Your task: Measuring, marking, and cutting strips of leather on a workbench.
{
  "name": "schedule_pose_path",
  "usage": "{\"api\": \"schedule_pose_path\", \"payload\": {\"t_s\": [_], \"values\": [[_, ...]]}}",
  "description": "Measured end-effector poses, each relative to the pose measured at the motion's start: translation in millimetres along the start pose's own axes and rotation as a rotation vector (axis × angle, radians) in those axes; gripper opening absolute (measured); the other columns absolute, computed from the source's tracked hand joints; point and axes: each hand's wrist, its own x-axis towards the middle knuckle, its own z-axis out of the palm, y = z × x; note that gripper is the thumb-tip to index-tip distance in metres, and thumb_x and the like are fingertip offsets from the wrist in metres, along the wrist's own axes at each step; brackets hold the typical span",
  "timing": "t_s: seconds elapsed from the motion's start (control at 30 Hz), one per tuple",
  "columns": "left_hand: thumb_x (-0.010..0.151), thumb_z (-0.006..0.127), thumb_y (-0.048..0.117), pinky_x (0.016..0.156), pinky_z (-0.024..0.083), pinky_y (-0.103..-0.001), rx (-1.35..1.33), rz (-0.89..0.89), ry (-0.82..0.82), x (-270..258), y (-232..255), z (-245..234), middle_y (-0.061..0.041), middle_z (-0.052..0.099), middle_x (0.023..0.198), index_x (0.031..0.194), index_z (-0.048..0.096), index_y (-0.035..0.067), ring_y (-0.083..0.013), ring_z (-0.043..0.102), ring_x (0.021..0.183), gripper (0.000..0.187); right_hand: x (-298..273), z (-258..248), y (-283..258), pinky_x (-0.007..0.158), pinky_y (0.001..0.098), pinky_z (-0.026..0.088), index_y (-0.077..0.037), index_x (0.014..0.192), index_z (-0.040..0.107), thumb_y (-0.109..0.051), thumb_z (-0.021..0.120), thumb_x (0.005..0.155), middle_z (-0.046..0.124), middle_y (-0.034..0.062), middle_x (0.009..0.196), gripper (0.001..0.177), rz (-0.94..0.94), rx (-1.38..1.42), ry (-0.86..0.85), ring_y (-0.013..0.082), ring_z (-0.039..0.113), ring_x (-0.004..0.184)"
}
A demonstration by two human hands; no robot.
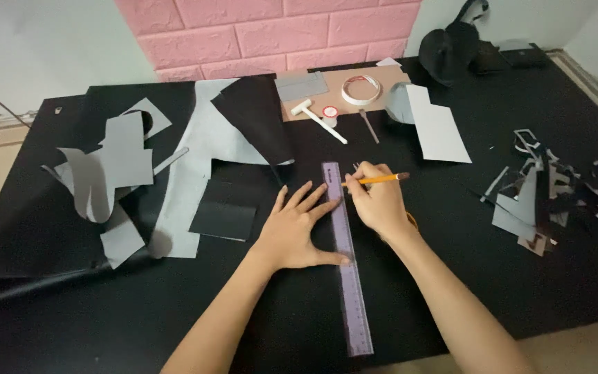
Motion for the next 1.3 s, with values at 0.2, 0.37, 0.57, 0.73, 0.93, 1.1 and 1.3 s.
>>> {"api": "schedule_pose_path", "payload": {"t_s": [0.2,0.37,0.57,0.73,0.93,1.1,1.3], "values": [[0.057,0.075,0.077,0.127,0.008,-0.062,0.007,0.000,0.012,0.3,-0.8,2.0,-0.007,0.040,0.163,0.148,0.053,0.022,-0.0313,0.027,0.155,0.108,-25.2,-27.2,-23.7,0.081,0.0370,0.051,-0.011,0.073,0.067,-0.013,0.068,0.090,0.071,0.0098,0.068,0.017,0.121,0.090,-0.122,0.0336,0.065,0.095],[0.057,0.075,0.078,0.127,0.008,-0.063,-0.002,0.002,0.003,1.2,-1.4,2.2,-0.008,0.041,0.163,0.148,0.053,0.021,-0.0322,0.027,0.155,0.110,-41.7,-38.8,-30.7,0.081,0.0364,0.051,-0.013,0.073,0.071,-0.014,0.068,0.089,0.071,0.0151,0.076,0.016,0.185,0.087,-0.186,0.0321,0.066,0.094],[0.057,0.076,0.075,0.127,0.008,-0.063,-0.014,-0.003,0.002,1.6,-2.4,2.4,-0.008,0.040,0.164,0.149,0.053,0.021,-0.0325,0.026,0.155,0.109,-66.1,-58.0,-48.8,0.083,0.0376,0.050,-0.005,0.066,0.066,-0.007,0.064,0.090,0.067,0.0197,0.064,0.024,0.181,0.144,-0.222,0.0374,0.064,0.096],[0.058,0.076,0.075,0.127,0.008,-0.062,-0.002,0.000,0.013,1.6,-3.1,4.9,-0.007,0.040,0.164,0.149,0.053,0.021,-0.0314,0.026,0.156,0.108,-81.3,-59.3,-46.9,0.084,0.0380,0.051,-0.006,0.068,0.067,-0.007,0.063,0.090,0.067,0.0169,0.066,0.022,0.170,0.118,-0.238,0.0327,0.065,0.096],[0.056,0.075,0.080,0.127,0.008,-0.063,0.004,0.012,0.050,2.2,-6.2,10.1,-0.008,0.043,0.162,0.148,0.055,0.022,-0.0318,0.029,0.154,0.111,-92.8,-65.5,-49.2,0.082,0.0492,0.054,-0.003,0.069,0.063,-0.007,0.062,0.092,0.064,0.0232,0.065,0.023,0.121,0.141,-0.247,0.0462,0.059,0.093],[0.057,0.074,0.081,0.126,0.009,-0.063,0.017,0.008,0.042,1.8,-6.2,9.8,-0.008,0.042,0.163,0.148,0.054,0.022,-0.0313,0.029,0.155,0.111,-109.2,-70.6,-49.5,0.083,0.0425,0.051,-0.007,0.067,0.065,-0.007,0.063,0.088,0.064,0.0270,0.081,0.022,0.172,0.158,-0.285,0.0444,0.061,0.094],[0.058,0.075,0.080,0.126,0.009,-0.064,0.023,0.021,0.045,2.0,-7.1,10.8,-0.007,0.041,0.164,0.150,0.052,0.023,-0.0312,0.028,0.155,0.110,-129.5,-74.1,-44.0,0.072,0.0378,0.051,-0.004,0.066,0.062,-0.006,0.063,0.090,0.064,0.0207,0.081,0.024,0.198,0.200,-0.310,0.0348,0.067,0.077]]}}
